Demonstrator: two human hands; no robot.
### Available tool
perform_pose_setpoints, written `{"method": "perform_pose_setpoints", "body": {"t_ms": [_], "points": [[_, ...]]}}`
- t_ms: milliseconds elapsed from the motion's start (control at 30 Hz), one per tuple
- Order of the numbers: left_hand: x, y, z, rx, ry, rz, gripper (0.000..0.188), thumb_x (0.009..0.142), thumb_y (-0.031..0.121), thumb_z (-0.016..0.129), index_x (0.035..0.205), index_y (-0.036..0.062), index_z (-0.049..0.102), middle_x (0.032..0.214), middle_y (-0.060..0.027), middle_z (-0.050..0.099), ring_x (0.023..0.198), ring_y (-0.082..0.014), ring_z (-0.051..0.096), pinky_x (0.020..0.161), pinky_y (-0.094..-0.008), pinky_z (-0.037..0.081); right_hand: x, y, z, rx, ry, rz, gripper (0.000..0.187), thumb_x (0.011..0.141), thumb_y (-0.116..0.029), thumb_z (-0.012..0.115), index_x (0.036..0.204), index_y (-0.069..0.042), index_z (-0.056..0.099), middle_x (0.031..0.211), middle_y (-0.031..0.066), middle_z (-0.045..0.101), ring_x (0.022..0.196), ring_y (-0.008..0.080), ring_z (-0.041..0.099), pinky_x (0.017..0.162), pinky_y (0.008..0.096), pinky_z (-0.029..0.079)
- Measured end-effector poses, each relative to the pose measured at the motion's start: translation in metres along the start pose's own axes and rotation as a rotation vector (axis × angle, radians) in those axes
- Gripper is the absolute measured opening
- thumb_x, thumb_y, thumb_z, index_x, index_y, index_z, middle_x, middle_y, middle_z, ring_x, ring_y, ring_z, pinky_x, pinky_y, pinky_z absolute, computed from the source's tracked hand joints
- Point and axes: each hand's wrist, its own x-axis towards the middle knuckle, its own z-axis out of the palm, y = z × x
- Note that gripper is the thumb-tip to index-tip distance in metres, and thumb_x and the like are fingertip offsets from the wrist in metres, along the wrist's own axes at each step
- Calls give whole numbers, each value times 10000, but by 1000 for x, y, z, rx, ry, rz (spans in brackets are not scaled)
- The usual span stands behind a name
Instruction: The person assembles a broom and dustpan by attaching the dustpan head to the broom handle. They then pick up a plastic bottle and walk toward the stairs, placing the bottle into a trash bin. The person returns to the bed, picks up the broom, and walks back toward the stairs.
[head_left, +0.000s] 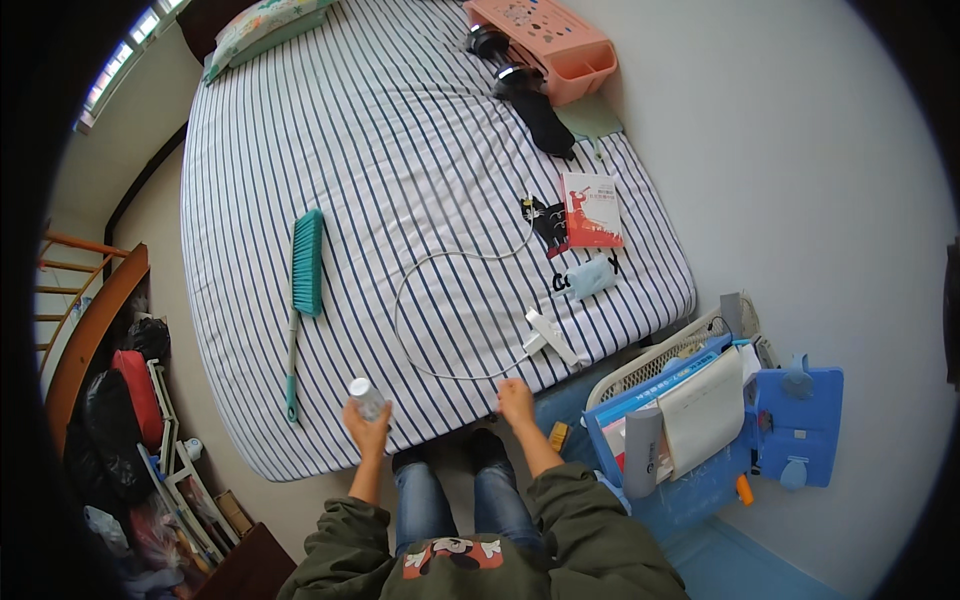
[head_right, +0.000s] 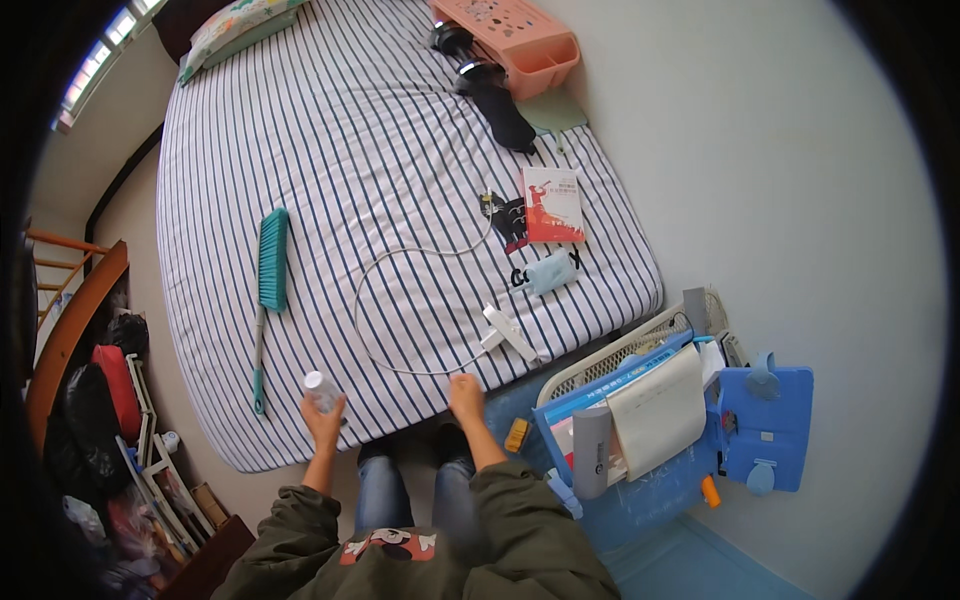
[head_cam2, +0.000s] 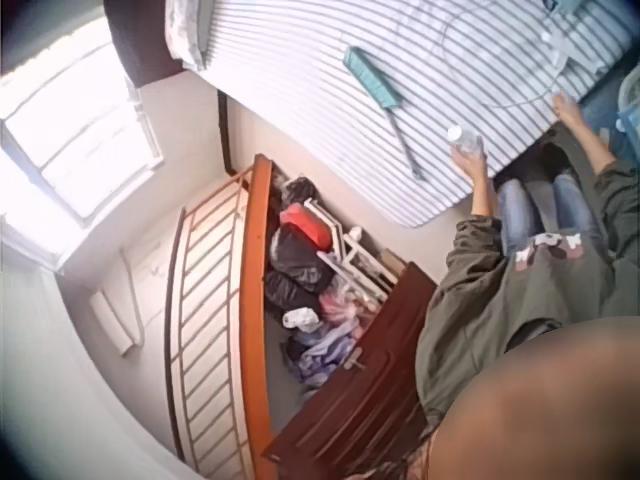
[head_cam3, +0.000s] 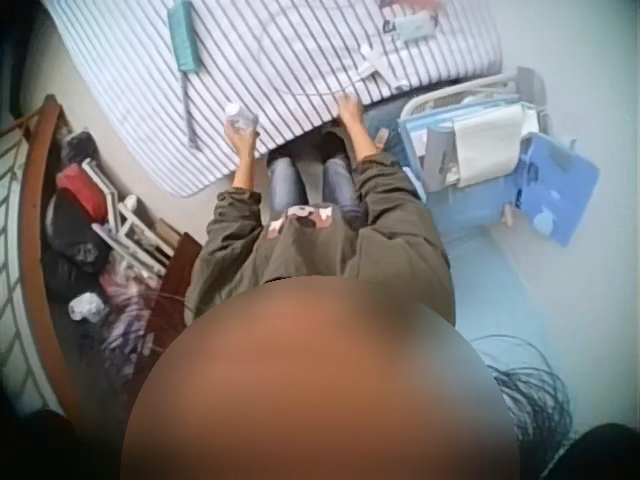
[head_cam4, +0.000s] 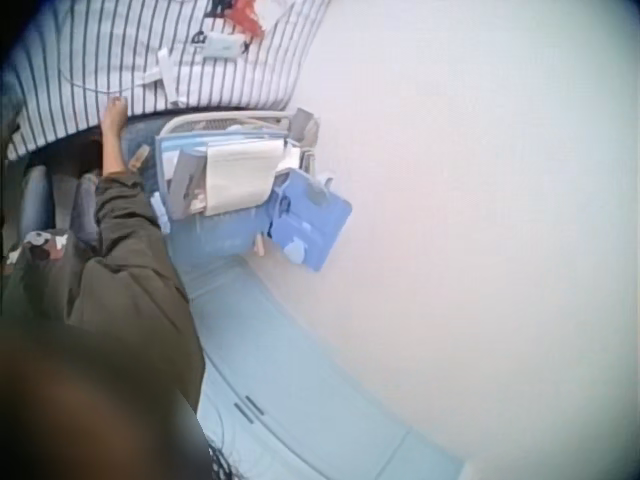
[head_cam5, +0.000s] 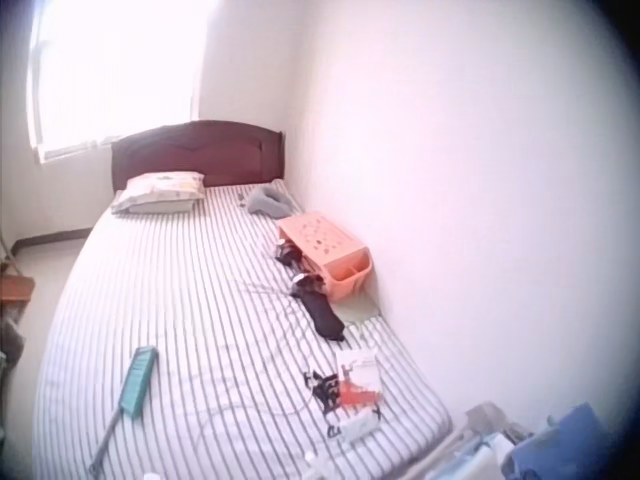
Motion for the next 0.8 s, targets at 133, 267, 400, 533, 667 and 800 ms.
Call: {"method": "perform_pose_setpoints", "body": {"t_ms": [133,267,400,533,667,800], "points": [[55,-55,6,-69,-10,-172,628,631,222,790,1117,-26,481,1011,-173,496,976,-337,512,845,-403,418,62,37,-24,-172,520,60,330,768,-123,562,1067,11,520,1068,223,522,1069,354,462,892,398,387],[78,-66,12,-137,32,-239,590,672,133,771,1150,-10,457,1055,-135,516,982,-260,541,850,-353,450,89,2,-41,-637,812,-231,348,752,-49,580,1098,-57,541,1096,170,541,1070,315,474,882,443,380],[76,-68,19,-186,-118,-386,608,695,139,760,1203,19,448,1145,-127,513,1059,-241,515,905,-341,414,114,4,-53,-768,591,-193,345,733,-61,624,1072,-97,573,1076,89,570,1052,274,492,893,435,357],[64,-67,21,-152,-92,-387,652,703,126,756,1259,42,426,1177,-115,505,1099,-236,495,938,-330,385,99,9,-44,-687,672,-364,308,722,-70,629,1026,-102,598,1036,64,592,1016,264,513,903,414,339],[55,-66,17,-197,-90,-435,667,703,119,758,1273,48,419,1192,-110,498,1116,-239,484,952,-329,372,65,18,-30,-721,462,-495,306,721,-33,587,1021,-89,592,1042,78,589,1010,260,519,913,407,343],[55,-70,14,-202,-105,-455,679,709,128,757,1287,52,410,1213,-111,490,1127,-244,478,966,-329,361,79,37,-24,-536,332,-474,321,711,-5,533,1025,-52,580,1036,130,583,966,303,547,858,393,407]]}}
